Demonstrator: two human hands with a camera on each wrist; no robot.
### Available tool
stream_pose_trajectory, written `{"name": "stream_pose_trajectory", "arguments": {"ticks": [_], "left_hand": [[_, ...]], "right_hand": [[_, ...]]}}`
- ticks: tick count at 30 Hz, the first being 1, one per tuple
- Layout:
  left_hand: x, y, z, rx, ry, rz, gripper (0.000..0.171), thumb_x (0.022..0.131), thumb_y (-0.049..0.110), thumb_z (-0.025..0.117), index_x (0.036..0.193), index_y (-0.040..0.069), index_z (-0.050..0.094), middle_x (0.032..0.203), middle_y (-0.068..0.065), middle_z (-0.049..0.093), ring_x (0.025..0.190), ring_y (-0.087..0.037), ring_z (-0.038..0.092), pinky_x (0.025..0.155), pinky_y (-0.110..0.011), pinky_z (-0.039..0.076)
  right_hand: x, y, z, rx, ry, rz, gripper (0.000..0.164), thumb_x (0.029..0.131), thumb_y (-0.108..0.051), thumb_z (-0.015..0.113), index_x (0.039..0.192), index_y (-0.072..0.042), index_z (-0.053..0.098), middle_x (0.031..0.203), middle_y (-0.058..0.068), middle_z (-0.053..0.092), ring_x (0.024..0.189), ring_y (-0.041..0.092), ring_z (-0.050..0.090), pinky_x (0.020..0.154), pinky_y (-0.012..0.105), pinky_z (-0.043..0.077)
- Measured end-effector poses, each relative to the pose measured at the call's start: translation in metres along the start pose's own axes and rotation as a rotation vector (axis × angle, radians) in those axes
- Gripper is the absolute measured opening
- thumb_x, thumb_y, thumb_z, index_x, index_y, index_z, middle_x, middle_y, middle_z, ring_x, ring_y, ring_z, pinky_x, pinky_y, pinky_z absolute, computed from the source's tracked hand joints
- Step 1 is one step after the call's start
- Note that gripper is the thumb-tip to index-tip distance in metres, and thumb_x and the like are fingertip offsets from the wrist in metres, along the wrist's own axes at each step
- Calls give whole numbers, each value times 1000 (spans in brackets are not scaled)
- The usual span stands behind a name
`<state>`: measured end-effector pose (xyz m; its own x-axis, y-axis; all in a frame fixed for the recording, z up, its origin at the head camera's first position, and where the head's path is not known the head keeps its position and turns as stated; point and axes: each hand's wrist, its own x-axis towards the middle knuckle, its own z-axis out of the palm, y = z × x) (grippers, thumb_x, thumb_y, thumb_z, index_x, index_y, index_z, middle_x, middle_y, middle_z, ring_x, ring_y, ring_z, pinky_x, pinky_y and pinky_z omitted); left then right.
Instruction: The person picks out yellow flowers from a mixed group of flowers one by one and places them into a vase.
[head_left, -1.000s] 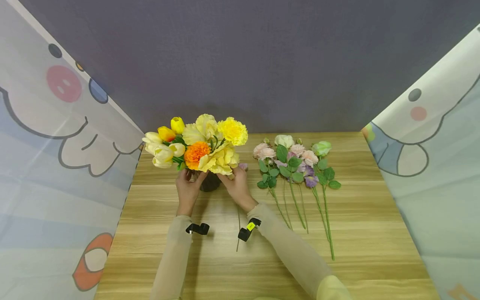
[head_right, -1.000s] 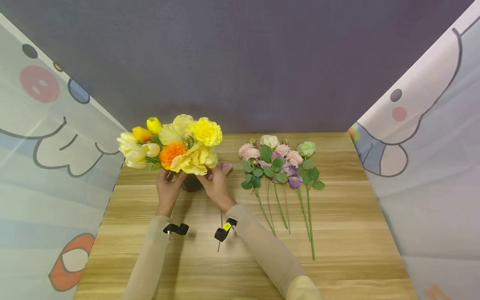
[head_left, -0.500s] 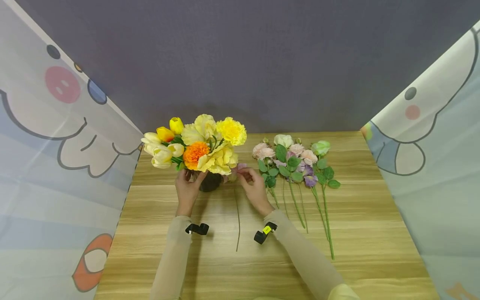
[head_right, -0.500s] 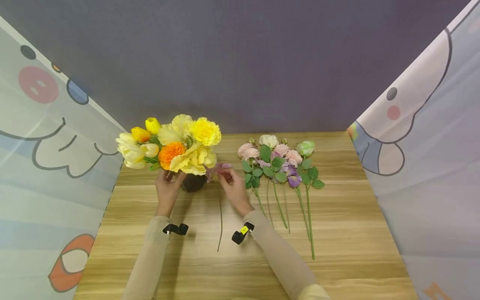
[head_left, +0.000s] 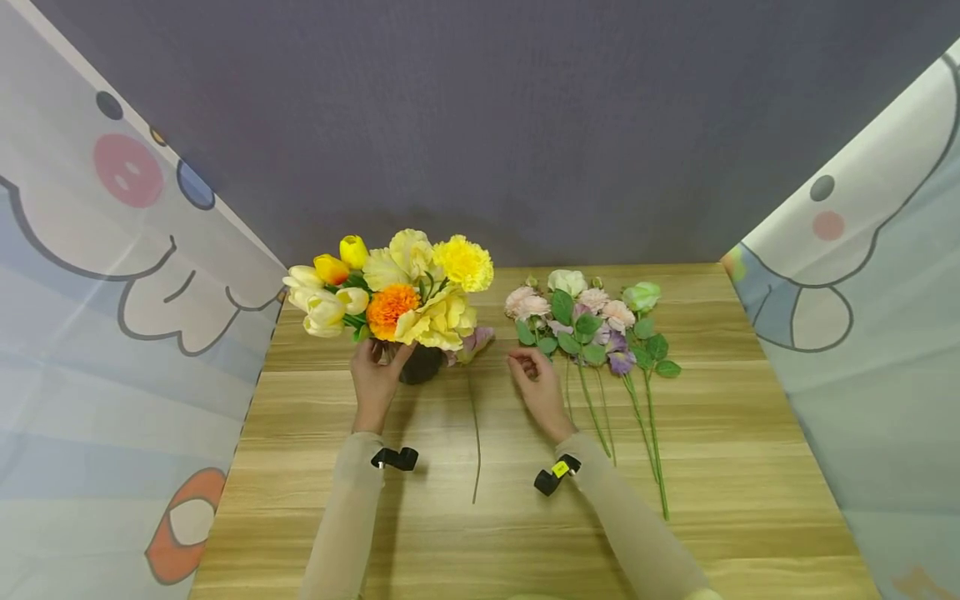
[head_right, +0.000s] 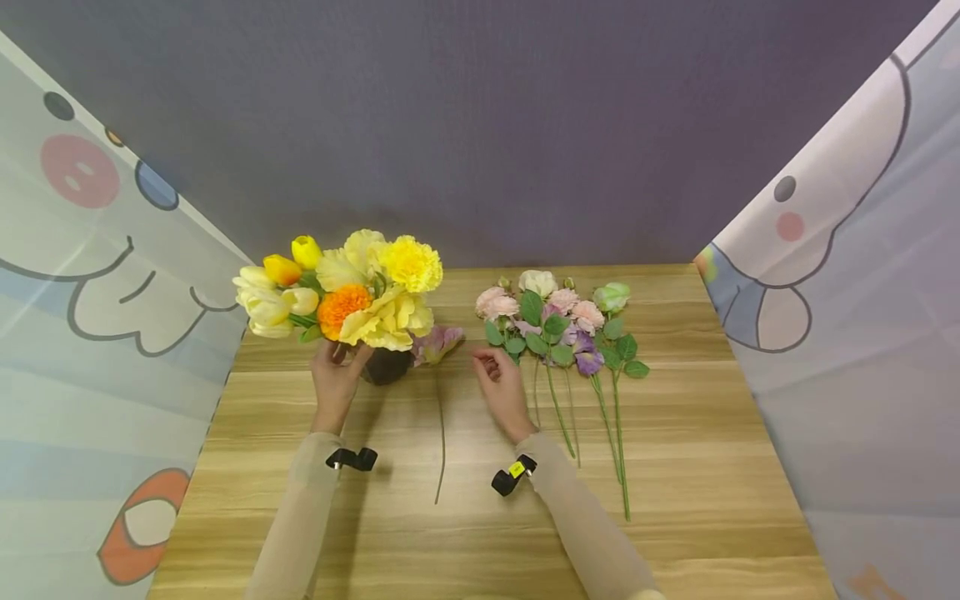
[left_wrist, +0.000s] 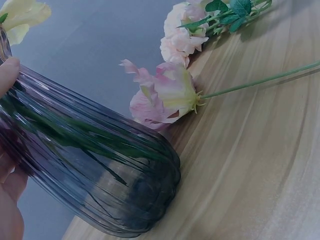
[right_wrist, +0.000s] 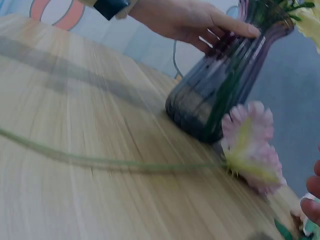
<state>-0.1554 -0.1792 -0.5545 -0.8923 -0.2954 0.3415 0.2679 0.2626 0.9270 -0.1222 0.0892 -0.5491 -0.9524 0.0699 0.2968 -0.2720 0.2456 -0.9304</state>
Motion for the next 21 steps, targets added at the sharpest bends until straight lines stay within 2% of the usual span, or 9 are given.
{"name": "stream_pose_trajectory", "arguments": {"ticks": [5, 11, 16, 21], "left_hand": [[0, 2, 0, 9, 3, -1, 35, 83, 2, 86, 113, -1, 68, 106, -5, 65, 101, -18, 59, 100, -56, 53], [1, 1, 0, 1, 2, -7, 35, 83, 4, 87, 113, 1, 69, 105, -3, 63, 100, -20, 58, 100, -55, 53], [1, 1, 1, -2, 6, -22, 37, 83, -1, 85, 116, -2, 68, 106, 0, 61, 102, -26, 57, 100, -57, 51], [-1, 24, 2, 1, -4, -38, 35, 84, -7, 81, 116, -7, 66, 105, 5, 60, 103, -26, 57, 101, -59, 50]], "right_hand": [[-3, 13, -14, -27, 19, 52, 15, 98, 6, 64, 110, 14, 66, 95, 25, 67, 79, 8, 57, 68, 11, 45], [-7, 56, -31, -84, 75, 26, 14, 98, 4, 66, 110, 12, 69, 90, 24, 66, 75, 13, 56, 63, 12, 42], [-11, 72, -49, -119, 118, -9, 15, 100, -2, 67, 111, 7, 71, 89, 17, 65, 74, 10, 53, 62, 15, 41], [-15, 80, -66, -207, 190, 27, 16, 101, -5, 66, 113, 5, 70, 92, 17, 62, 75, 11, 49, 63, 17, 38]]}}
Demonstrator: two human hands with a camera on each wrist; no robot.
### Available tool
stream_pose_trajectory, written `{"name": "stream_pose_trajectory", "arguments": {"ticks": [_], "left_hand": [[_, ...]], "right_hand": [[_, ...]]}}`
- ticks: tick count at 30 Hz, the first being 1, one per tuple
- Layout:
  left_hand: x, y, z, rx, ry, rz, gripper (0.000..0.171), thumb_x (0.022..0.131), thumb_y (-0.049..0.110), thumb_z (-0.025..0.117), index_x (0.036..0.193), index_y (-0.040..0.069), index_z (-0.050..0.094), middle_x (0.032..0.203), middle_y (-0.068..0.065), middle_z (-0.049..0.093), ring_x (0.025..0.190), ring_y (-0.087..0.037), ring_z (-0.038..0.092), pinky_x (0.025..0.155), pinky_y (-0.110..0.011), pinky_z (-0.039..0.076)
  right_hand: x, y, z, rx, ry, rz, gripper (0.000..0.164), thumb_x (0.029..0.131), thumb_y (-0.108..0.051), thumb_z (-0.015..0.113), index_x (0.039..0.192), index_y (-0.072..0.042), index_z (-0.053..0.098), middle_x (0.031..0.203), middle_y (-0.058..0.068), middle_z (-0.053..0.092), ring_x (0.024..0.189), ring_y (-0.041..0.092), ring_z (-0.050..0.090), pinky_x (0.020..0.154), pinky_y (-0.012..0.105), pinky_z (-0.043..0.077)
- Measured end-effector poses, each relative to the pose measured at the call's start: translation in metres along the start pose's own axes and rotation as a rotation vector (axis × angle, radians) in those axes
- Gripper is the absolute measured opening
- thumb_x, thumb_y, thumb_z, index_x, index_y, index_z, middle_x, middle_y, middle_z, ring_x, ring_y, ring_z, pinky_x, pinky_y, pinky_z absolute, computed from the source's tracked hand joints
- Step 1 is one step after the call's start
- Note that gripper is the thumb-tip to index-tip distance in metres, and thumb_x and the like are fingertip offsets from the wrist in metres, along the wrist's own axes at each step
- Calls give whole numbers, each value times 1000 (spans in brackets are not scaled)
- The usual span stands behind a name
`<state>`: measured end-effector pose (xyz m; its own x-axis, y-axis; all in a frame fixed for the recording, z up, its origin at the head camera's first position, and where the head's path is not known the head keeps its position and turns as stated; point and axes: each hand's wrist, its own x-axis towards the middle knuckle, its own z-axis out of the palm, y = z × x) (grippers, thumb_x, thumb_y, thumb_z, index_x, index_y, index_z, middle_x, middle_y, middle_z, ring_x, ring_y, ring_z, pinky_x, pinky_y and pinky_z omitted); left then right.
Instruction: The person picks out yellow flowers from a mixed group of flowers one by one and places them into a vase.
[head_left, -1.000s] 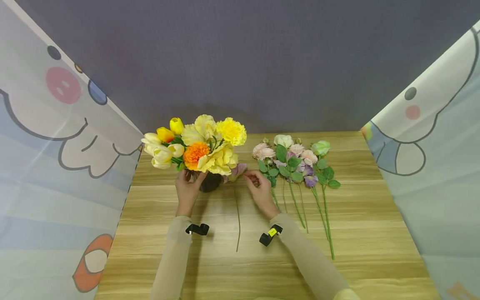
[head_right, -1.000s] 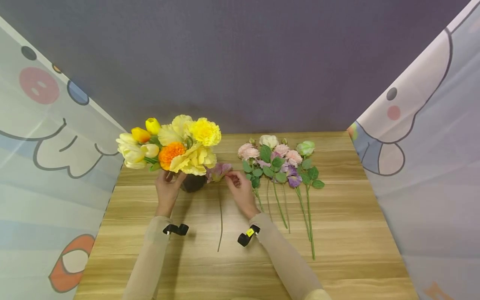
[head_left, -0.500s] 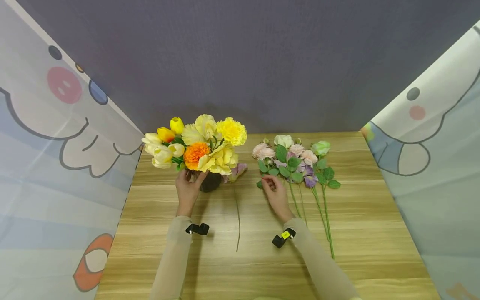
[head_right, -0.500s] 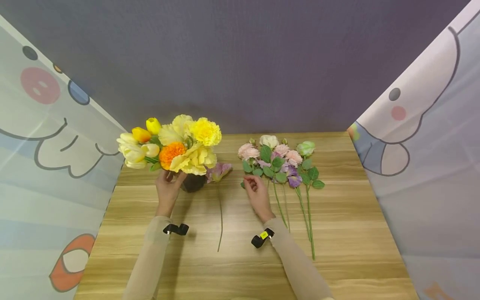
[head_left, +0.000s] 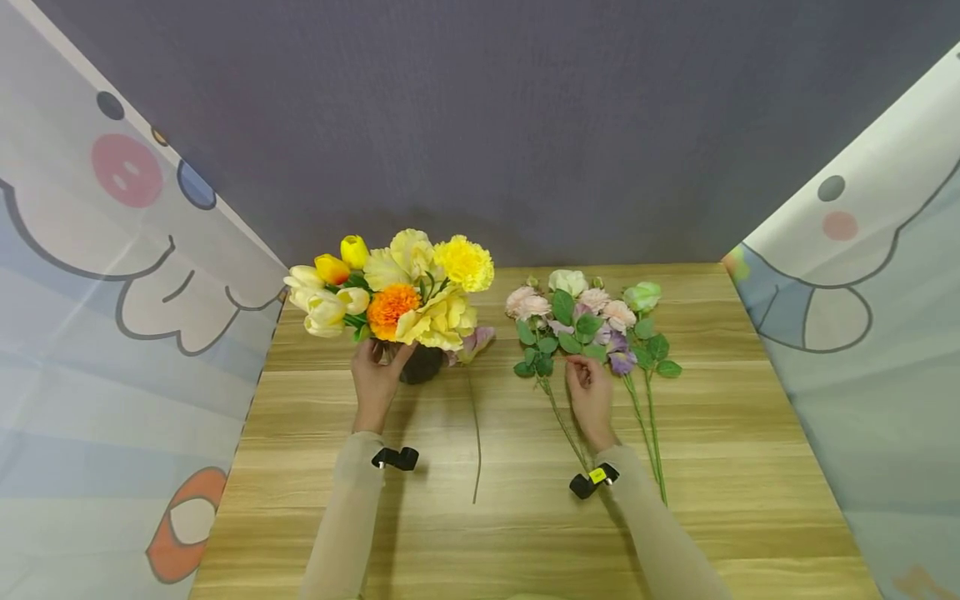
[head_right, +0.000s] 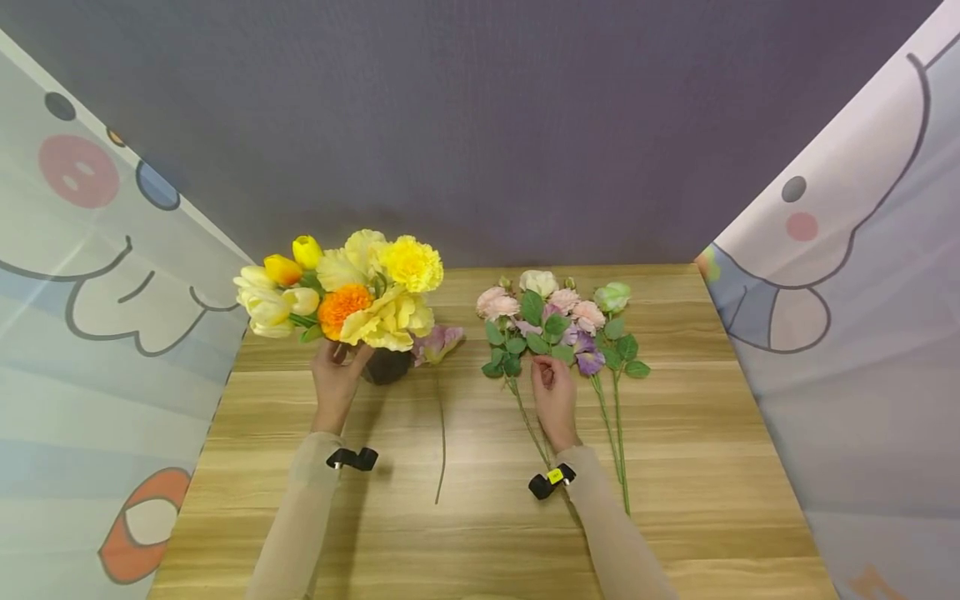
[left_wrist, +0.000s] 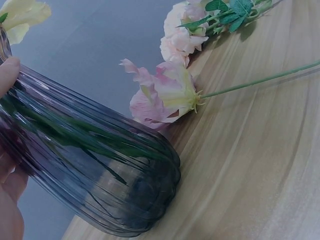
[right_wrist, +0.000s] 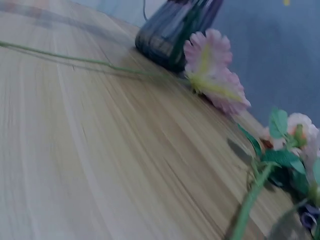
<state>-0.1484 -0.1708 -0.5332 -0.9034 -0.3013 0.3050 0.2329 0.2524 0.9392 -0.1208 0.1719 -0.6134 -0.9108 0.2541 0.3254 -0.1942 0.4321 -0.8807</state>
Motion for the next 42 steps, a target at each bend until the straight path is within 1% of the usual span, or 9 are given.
{"name": "stream_pose_trajectory", "arguments": {"ticks": [3, 10, 13, 19, 24, 27, 34, 38, 42], "left_hand": [[-3, 11, -1, -4, -2, 6, 34, 84, -7, 81, 114, -8, 66, 103, 4, 60, 100, -29, 58, 98, -50, 52], [-5, 10, -2, 7, 4, 28, 35, 84, -4, 82, 115, -6, 67, 102, 3, 60, 96, -28, 58, 94, -35, 52], [-6, 10, -2, -6, -1, 24, 34, 85, -4, 82, 116, -6, 67, 104, 1, 62, 98, -28, 59, 96, -41, 53], [-7, 12, -1, 9, -1, 15, 37, 86, -2, 82, 118, -9, 65, 112, -23, 64, 106, -31, 60, 103, -60, 50], [-5, 10, 1, 7, -6, 17, 41, 86, -1, 82, 122, -8, 64, 115, -26, 64, 107, -30, 58, 106, -64, 48], [-3, -2, 2, 4, 0, 24, 42, 86, -1, 83, 123, -6, 64, 110, -21, 64, 102, -28, 57, 104, -61, 49], [1, -20, 3, 30, 38, 49, 50, 83, 6, 87, 127, 3, 64, 103, 0, 63, 95, -22, 58, 91, -37, 55], [1, -21, 5, 24, 54, 62, 57, 81, 10, 90, 129, 4, 61, 105, -6, 66, 94, -22, 60, 95, -43, 57], [0, -17, 8, 91, 69, -5, 64, 81, 24, 91, 132, 2, 57, 121, -14, 66, 112, -26, 63, 105, -53, 53]], "right_hand": [[-1, 4, -9, -56, 15, 45, 17, 100, -4, 66, 115, 5, 68, 95, 18, 62, 74, 12, 48, 62, 18, 37], [-4, 9, -22, -123, -20, 225, 24, 100, -8, 66, 121, 4, 65, 101, 20, 66, 73, 7, 51, 62, 17, 41], [-4, 11, -24, -132, -47, 260, 24, 101, -10, 66, 120, 4, 67, 102, 20, 68, 73, 8, 53, 62, 18, 42], [-1, 13, -28, -168, -83, 251, 22, 99, -10, 67, 113, 6, 73, 96, 23, 73, 74, 11, 58, 63, 18, 44], [4, 6, -31, -137, -100, 246, 23, 101, -8, 66, 116, 9, 71, 99, 26, 72, 79, 14, 62, 65, 15, 45], [10, -4, -33, -85, -89, 238, 26, 103, -8, 63, 119, 11, 67, 102, 28, 70, 83, 16, 62, 67, 13, 45], [27, -50, -36, 123, -15, 258, 29, 107, -15, 57, 120, 10, 60, 103, 21, 64, 83, 16, 61, 66, 12, 48], [35, -79, -34, 317, 27, 149, 15, 107, -8, 55, 109, 7, 57, 90, 14, 66, 73, 12, 65, 63, 15, 55], [37, -106, -25, 576, 15, -33, 4, 106, 1, 51, 103, 2, 53, 87, 8, 72, 74, 11, 69, 70, 22, 60]]}}
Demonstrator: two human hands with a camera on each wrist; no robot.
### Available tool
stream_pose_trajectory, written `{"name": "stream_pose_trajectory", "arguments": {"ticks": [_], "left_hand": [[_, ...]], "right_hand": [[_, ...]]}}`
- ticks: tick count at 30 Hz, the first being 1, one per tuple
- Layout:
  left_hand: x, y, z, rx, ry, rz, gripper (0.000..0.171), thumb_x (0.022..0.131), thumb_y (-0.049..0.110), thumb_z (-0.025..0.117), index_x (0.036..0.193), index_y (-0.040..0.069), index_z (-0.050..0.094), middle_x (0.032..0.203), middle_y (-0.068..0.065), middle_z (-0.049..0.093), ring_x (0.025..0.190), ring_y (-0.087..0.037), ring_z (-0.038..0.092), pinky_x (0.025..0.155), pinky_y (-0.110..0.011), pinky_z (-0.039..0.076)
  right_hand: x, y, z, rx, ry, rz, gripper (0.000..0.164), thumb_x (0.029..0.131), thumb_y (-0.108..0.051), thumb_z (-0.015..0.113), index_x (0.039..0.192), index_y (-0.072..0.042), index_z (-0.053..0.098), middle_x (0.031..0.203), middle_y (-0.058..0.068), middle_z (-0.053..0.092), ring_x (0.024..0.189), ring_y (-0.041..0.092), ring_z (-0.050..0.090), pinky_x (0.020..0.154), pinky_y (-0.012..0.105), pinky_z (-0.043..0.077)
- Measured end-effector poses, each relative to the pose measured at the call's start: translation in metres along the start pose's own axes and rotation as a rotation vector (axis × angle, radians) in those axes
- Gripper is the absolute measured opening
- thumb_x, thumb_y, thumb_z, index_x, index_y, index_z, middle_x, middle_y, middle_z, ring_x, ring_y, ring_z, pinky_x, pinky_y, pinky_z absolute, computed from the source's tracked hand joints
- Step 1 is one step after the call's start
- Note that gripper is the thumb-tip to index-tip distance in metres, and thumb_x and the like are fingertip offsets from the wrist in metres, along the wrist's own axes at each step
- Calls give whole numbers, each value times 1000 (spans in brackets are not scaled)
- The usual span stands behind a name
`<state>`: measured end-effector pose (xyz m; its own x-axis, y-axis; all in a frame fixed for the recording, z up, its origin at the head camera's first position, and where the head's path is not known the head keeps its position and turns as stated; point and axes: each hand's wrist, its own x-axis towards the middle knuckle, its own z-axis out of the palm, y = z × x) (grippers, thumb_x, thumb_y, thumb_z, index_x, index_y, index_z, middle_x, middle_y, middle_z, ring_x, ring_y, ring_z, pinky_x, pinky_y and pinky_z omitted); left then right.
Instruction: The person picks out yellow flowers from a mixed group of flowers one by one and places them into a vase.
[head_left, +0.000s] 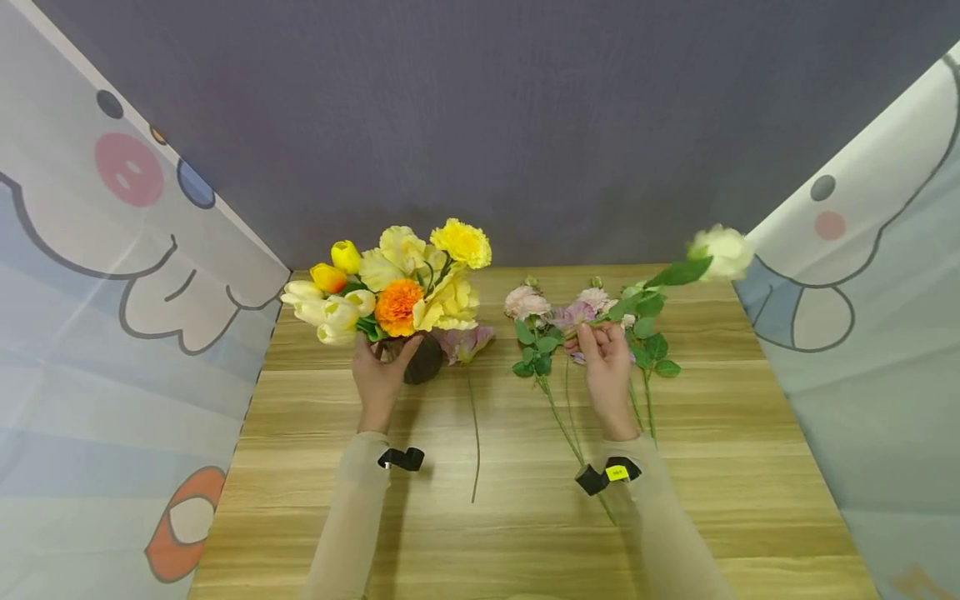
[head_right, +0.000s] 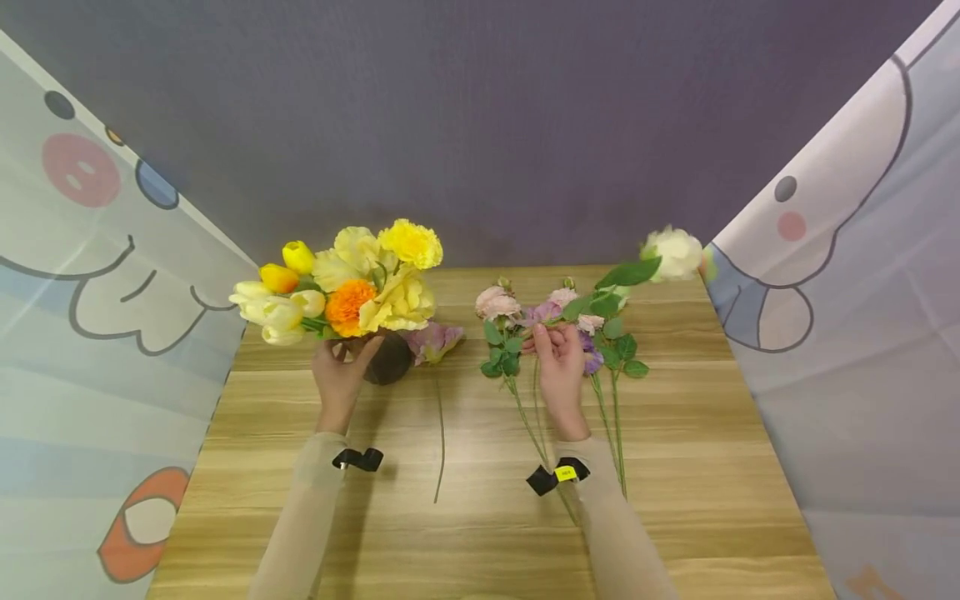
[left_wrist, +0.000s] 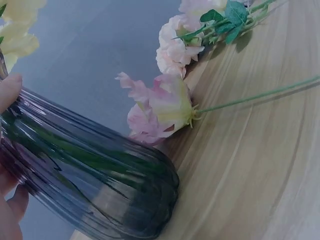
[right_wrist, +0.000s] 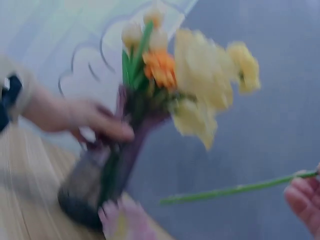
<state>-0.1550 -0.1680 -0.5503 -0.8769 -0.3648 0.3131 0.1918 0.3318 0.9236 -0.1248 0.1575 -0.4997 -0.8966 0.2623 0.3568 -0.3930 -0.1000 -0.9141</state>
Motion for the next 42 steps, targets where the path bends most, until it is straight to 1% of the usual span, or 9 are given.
{"name": "stream_pose_trajectory", "arguments": {"ticks": [3, 8, 13, 20, 24, 29, 34, 39, 42], "left_hand": [[-2, 3, 3, 86, 14, -88, 69, 80, 40, 91, 130, 2, 60, 125, -15, 67, 120, -31, 64, 104, -53, 53], [-4, 11, 7, 253, 52, -142, 72, 76, 59, 88, 122, 7, 67, 111, -15, 74, 102, -35, 72, 84, -53, 59], [-7, 15, 12, 316, 97, -52, 73, 76, 56, 89, 127, 10, 64, 104, -15, 73, 92, -34, 72, 73, -51, 60], [-4, 9, 12, 250, 63, 73, 88, 77, 44, 92, 147, 11, 50, 133, -16, 63, 113, -33, 65, 88, -49, 59], [-2, 7, 10, 255, 46, 61, 90, 77, 49, 91, 148, 13, 50, 135, -14, 63, 118, -31, 64, 92, -51, 57], [-2, 7, 8, 268, 43, 39, 93, 75, 53, 91, 149, 14, 49, 137, -14, 62, 122, -31, 62, 95, -54, 56], [-3, 7, 8, 273, 53, 8, 92, 75, 56, 90, 147, 15, 51, 132, -13, 64, 116, -32, 64, 88, -58, 56], [-4, 6, 9, 260, 62, 8, 83, 77, 42, 92, 144, 13, 54, 130, -16, 64, 117, -34, 63, 89, -62, 52], [-5, 5, 8, 272, 58, 12, 68, 79, 28, 91, 136, 8, 58, 120, -20, 66, 110, -38, 64, 84, -63, 51]], "right_hand": [[-2, -6, 19, 175, -36, -57, 5, 107, -2, 51, 104, 1, 50, 92, 7, 76, 79, 14, 71, 75, 25, 61], [-5, -11, 53, 308, -41, -79, 9, 107, -9, 56, 110, -1, 53, 98, 7, 77, 83, 15, 72, 77, 28, 61], [-4, -16, 84, 334, -63, -141, 9, 106, -9, 58, 115, -7, 57, 99, 4, 77, 84, 13, 73, 78, 27, 62], [-5, -23, 117, 308, -54, -235, 17, 105, -16, 62, 110, -1, 59, 99, 1, 77, 84, 13, 73, 78, 27, 61], [-7, -24, 131, 210, -67, -273, 33, 105, -16, 63, 104, 17, 59, 97, 8, 78, 82, 13, 73, 70, 24, 60], [-11, -19, 146, 26, -152, -297, 15, 102, 4, 58, 110, 17, 62, 96, 33, 70, 83, 27, 74, 61, 24, 55], [-15, -8, 160, -223, -229, -253, 6, 100, 3, 62, 105, 6, 60, 79, 22, 69, 59, 27, 63, 49, 33, 49], [-18, 5, 174, -477, -291, -210, 13, 99, -9, 69, 89, -5, 63, 66, 7, 57, 62, 14, 52, 66, 32, 38], [-21, 12, 179, -508, -339, -185, 10, 96, -5, 68, 87, -3, 66, 66, 6, 55, 63, 14, 48, 67, 29, 39]]}}
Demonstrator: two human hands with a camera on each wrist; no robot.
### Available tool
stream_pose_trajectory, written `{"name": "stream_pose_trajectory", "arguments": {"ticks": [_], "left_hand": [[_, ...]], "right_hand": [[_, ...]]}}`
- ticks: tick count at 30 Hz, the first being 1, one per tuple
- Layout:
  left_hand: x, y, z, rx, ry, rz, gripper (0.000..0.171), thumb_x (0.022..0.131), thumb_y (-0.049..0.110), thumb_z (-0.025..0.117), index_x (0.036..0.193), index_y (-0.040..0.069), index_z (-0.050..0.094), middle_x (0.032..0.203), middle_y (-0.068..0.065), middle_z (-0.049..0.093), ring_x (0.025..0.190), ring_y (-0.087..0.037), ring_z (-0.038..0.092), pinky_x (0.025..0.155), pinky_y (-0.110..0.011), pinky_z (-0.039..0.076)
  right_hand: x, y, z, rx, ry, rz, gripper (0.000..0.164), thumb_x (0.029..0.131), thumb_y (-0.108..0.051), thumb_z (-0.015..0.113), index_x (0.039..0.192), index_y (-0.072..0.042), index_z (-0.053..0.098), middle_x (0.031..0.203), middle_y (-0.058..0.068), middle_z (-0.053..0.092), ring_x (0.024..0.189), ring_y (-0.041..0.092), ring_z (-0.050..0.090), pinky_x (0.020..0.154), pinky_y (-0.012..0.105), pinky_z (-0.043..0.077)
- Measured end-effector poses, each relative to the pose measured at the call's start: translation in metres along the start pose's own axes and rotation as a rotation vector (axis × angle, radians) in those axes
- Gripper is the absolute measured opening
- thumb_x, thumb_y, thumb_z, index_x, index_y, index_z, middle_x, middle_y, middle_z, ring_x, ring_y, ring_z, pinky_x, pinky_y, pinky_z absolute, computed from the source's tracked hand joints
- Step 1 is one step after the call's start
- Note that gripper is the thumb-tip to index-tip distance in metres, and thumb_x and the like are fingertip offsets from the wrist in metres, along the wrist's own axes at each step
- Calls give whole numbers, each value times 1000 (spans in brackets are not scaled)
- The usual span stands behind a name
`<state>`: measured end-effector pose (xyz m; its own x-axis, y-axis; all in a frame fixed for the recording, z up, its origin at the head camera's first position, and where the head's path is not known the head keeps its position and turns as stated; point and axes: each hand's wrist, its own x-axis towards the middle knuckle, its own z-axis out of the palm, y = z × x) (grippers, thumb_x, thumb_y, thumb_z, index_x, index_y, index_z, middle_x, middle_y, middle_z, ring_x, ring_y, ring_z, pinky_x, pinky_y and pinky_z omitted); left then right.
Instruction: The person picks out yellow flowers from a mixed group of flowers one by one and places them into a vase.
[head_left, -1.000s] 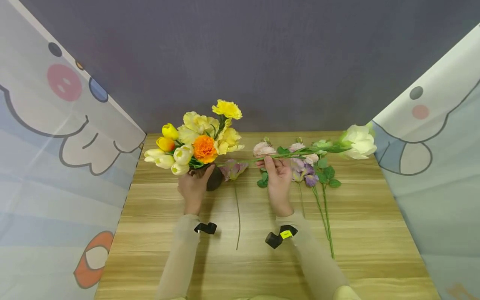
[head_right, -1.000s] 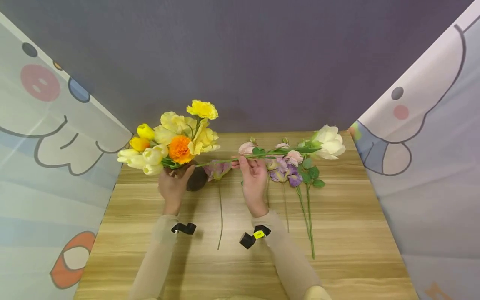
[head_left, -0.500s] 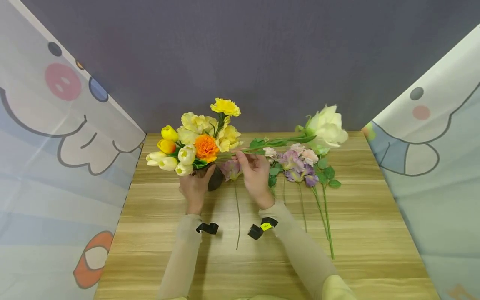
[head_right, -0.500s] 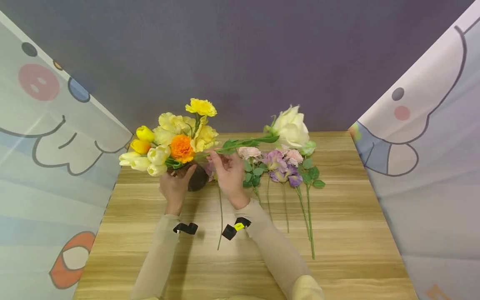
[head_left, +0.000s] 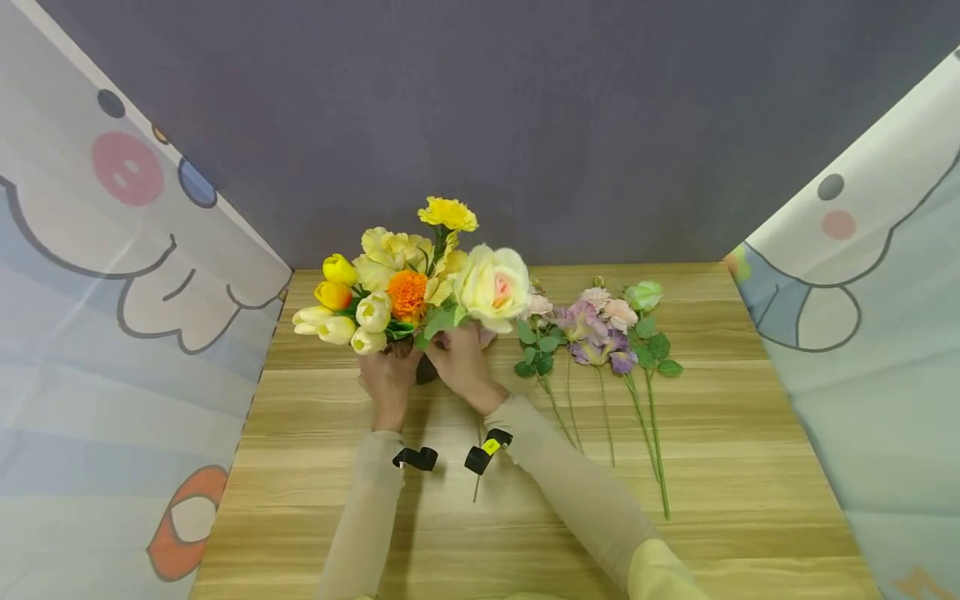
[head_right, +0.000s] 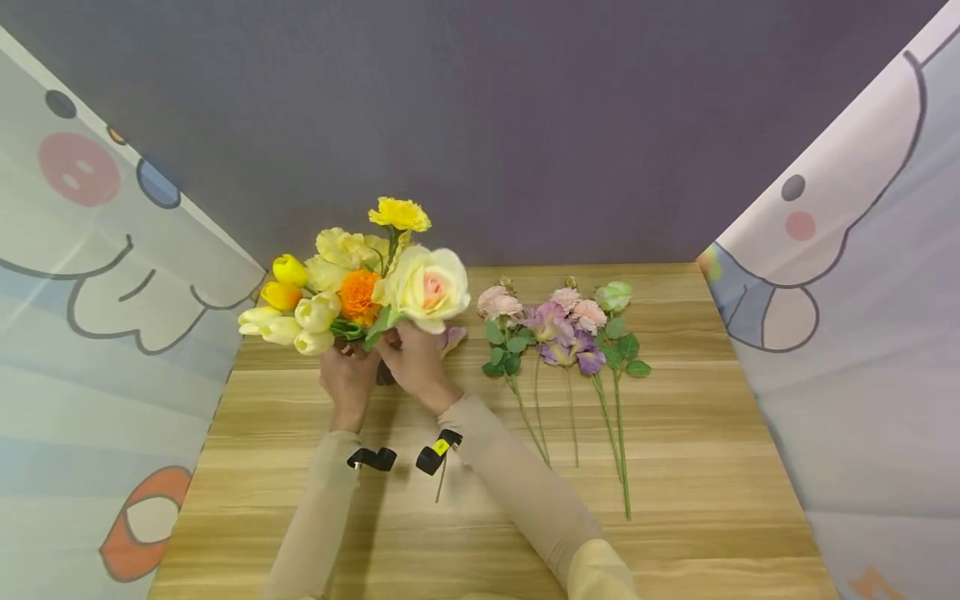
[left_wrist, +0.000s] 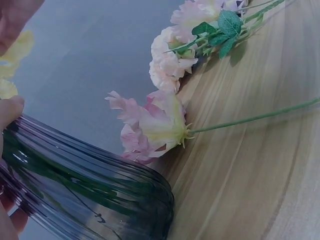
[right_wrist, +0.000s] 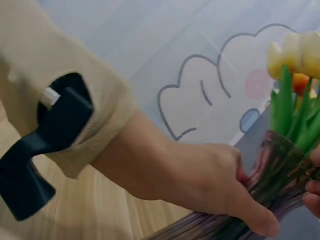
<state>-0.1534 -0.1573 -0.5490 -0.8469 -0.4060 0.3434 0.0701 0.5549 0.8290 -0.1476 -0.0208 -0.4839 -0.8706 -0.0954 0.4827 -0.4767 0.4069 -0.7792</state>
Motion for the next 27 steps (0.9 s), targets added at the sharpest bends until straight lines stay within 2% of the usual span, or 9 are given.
{"name": "stream_pose_trajectory", "arguments": {"ticks": [2, 4, 6, 10, 13, 17, 22, 25, 27], "left_hand": [[0, 0, 1, 7, -7, 4, 62, 80, 24, 89, 132, 7, 60, 113, -21, 67, 105, -40, 64, 81, -63, 52], [0, 0, 1, 15, -7, 1, 59, 80, 23, 88, 130, 6, 61, 110, -22, 67, 101, -41, 65, 79, -63, 52], [-1, 1, 1, 15, -2, -5, 63, 80, 26, 89, 132, 7, 61, 114, -21, 68, 105, -41, 65, 82, -63, 52], [0, 0, 1, -6, 5, -4, 75, 78, 35, 92, 140, 10, 58, 123, -19, 66, 112, -38, 64, 87, -61, 53], [0, -1, 0, -28, 0, 6, 82, 77, 40, 93, 144, 12, 54, 128, -16, 65, 116, -34, 64, 90, -58, 54], [1, -1, 1, -52, 3, 26, 86, 77, 44, 92, 146, 13, 52, 134, -13, 64, 122, -30, 62, 95, -55, 54], [1, -1, 1, -34, 15, 36, 89, 76, 49, 91, 147, 14, 50, 136, -14, 63, 124, -31, 61, 96, -57, 54], [1, -1, 2, -13, 21, 17, 91, 75, 52, 91, 147, 14, 50, 134, -15, 64, 121, -33, 63, 92, -61, 54], [1, -1, 2, -9, 18, 8, 92, 74, 52, 91, 148, 15, 49, 135, -15, 64, 121, -34, 63, 91, -61, 54]], "right_hand": [[-2, 1, 2, 2, -27, 30, 8, 94, -5, 67, 87, -2, 67, 67, 5, 55, 62, 12, 46, 62, 25, 41], [-5, -2, 1, 20, -47, 90, 15, 95, -12, 67, 83, -2, 65, 64, 4, 52, 59, 10, 41, 59, 23, 37], [-8, -3, -2, 48, -62, 153, 21, 97, -20, 67, 83, -5, 64, 62, 1, 48, 58, 9, 40, 59, 23, 37], [-14, -5, -9, 195, -6, 239, 27, 98, -31, 71, 87, -6, 66, 64, -1, 54, 60, 11, 48, 61, 24, 42], [-17, -6, -15, 352, 79, 201, 29, 98, -28, 73, 107, 0, 70, 90, 7, 72, 80, 14, 64, 78, 27, 55], [-15, -7, -24, 492, 172, 80, 40, 99, -18, 73, 131, 3, 61, 116, 17, 71, 104, 14, 67, 98, 32, 55], [-6, -5, -28, 464, 297, -89, 23, 92, 8, 71, 114, 9, 64, 92, 22, 66, 84, 7, 61, 79, 25, 52], [0, 0, -27, 369, 309, -136, 17, 90, 11, 71, 106, 6, 68, 84, 16, 65, 72, 4, 52, 69, 20, 46], [3, 3, -25, 320, 284, -146, 10, 91, 10, 71, 99, 4, 69, 78, 13, 63, 64, 7, 48, 63, 23, 43]]}}
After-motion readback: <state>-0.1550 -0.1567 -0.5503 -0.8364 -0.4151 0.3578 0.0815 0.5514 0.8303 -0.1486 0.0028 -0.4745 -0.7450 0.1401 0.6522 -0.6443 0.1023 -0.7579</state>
